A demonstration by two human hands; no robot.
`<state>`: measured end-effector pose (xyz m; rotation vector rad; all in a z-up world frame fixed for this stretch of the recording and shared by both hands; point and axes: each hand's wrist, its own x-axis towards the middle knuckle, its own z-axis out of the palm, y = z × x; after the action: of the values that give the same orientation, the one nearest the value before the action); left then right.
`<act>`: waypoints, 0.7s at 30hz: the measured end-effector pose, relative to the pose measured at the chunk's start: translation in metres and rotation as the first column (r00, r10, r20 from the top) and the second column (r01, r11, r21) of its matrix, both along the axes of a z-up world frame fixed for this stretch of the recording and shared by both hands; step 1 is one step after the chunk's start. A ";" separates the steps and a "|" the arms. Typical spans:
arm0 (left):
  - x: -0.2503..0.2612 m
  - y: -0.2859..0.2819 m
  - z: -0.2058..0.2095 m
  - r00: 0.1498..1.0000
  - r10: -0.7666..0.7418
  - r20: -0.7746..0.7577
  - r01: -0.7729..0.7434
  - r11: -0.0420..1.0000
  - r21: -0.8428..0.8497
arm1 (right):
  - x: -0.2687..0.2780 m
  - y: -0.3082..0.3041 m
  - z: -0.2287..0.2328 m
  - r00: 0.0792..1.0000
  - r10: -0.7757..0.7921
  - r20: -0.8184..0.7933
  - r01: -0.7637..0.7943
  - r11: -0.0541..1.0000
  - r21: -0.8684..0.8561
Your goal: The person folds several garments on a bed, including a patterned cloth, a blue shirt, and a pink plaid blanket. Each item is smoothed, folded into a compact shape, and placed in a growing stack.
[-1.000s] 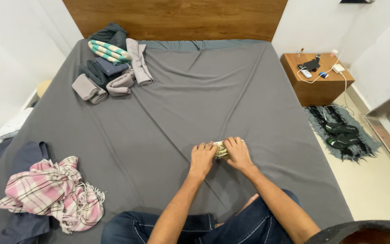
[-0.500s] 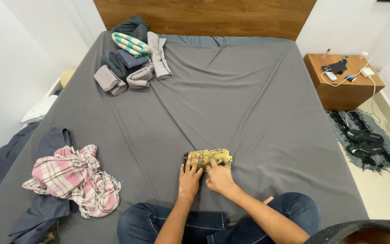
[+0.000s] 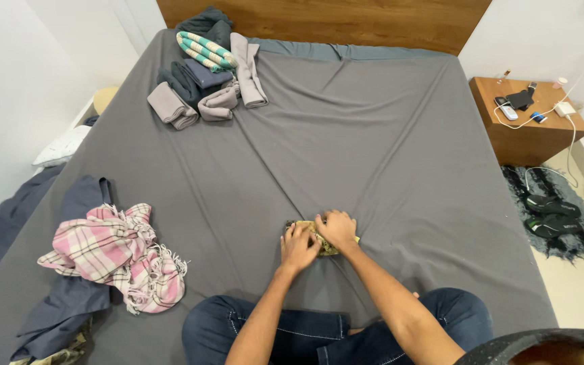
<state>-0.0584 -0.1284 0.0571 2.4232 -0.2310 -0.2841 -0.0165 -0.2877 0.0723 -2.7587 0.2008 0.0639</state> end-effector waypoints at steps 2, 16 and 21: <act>0.023 -0.022 -0.014 0.993 0.117 -0.003 -0.117 0.993 -0.029 | -0.002 -0.003 -0.007 0.998 0.032 0.058 -0.031 0.999 -0.017; 0.061 -0.025 0.007 0.969 0.128 0.212 -0.180 0.953 0.244 | 0.003 -0.005 -0.022 0.954 0.057 0.295 -0.082 0.994 0.074; 0.064 -0.025 -0.006 0.943 0.153 0.297 -0.213 0.960 0.181 | 0.015 -0.007 -0.030 0.967 0.038 0.253 -0.069 0.991 0.115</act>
<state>0.0060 -0.1531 0.0512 2.6704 -0.1000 0.1285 -0.0018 -0.2951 0.0426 -2.6172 0.0519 -0.2498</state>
